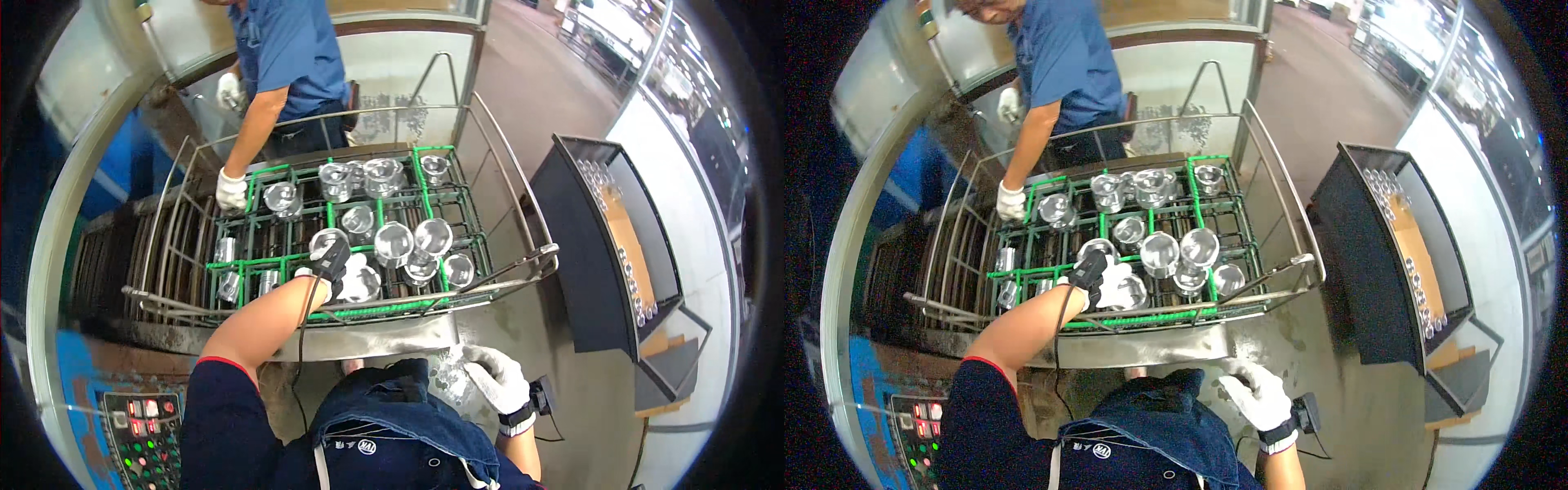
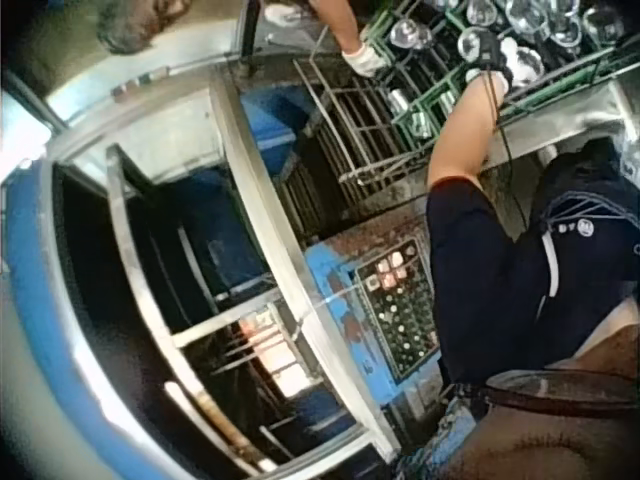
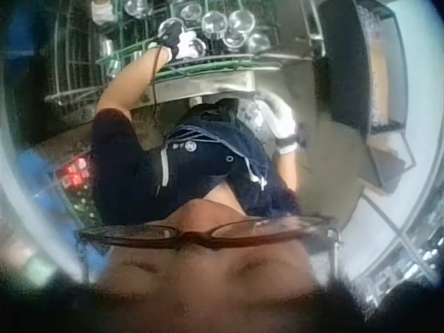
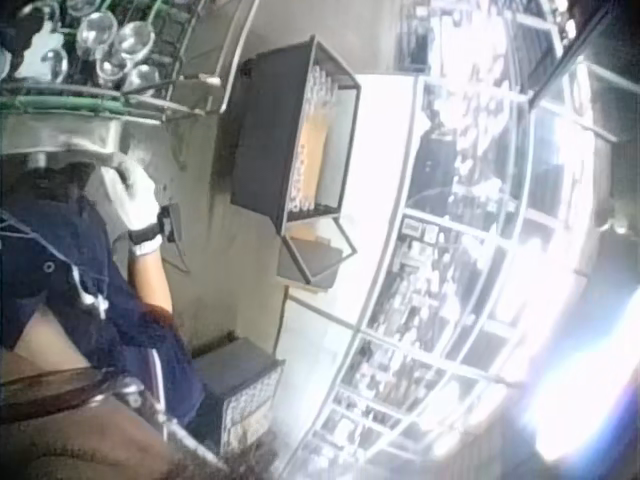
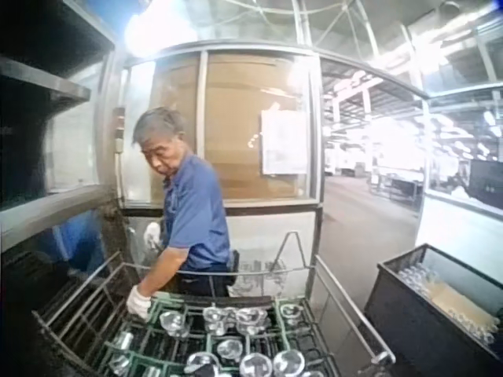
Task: Loading metal pistons from a container into a wire basket and operating an industrial parts washer.
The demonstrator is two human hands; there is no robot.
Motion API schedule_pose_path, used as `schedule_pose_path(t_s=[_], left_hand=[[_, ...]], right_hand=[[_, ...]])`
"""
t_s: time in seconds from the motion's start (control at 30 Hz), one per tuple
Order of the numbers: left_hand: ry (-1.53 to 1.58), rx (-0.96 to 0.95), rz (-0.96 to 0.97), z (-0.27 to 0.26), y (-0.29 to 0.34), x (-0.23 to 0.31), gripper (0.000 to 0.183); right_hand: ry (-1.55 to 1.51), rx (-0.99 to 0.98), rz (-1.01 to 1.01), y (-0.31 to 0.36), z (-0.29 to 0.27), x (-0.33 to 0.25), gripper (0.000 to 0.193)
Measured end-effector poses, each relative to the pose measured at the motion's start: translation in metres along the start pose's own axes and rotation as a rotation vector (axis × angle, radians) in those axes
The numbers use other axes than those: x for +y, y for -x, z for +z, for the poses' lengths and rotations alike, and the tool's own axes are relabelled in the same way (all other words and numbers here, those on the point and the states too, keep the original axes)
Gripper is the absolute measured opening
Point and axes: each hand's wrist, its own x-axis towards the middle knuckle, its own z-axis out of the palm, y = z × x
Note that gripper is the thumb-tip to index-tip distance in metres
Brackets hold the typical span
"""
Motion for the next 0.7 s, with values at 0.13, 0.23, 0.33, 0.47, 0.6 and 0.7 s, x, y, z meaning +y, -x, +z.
schedule_pose_path(t_s=[0.13, 0.23, 0.33, 0.47, 0.6, 0.7], left_hand=[[0.095, -0.316, -0.111, -0.023, -0.02, 0.002, 0.043], [0.1, -0.407, -0.128, -0.02, -0.029, 0.0, 0.042], [0.094, -0.443, -0.135, -0.022, -0.038, -0.002, 0.04], [0.146, -0.367, -0.189, -0.08, -0.046, -0.007, 0.034], [0.265, -0.266, -0.268, -0.069, -0.041, -0.019, 0.035], [0.317, -0.249, -0.35, -0.047, -0.037, -0.029, 0.04]], right_hand=[[0.187, 0.017, -0.239, -0.028, 0.017, -0.044, 0.034], [0.43, 0.135, -0.631, -0.064, 0.038, -0.092, 0.041], [0.665, 0.24, -0.551, -0.112, 0.07, -0.134, 0.048], [0.977, 0.252, 0.001, -0.215, 0.109, -0.124, 0.053], [0.881, -0.208, 0.337, -0.289, 0.104, -0.073, 0.076], [0.916, -0.025, 0.371, -0.293, 0.121, -0.061, 0.071]])
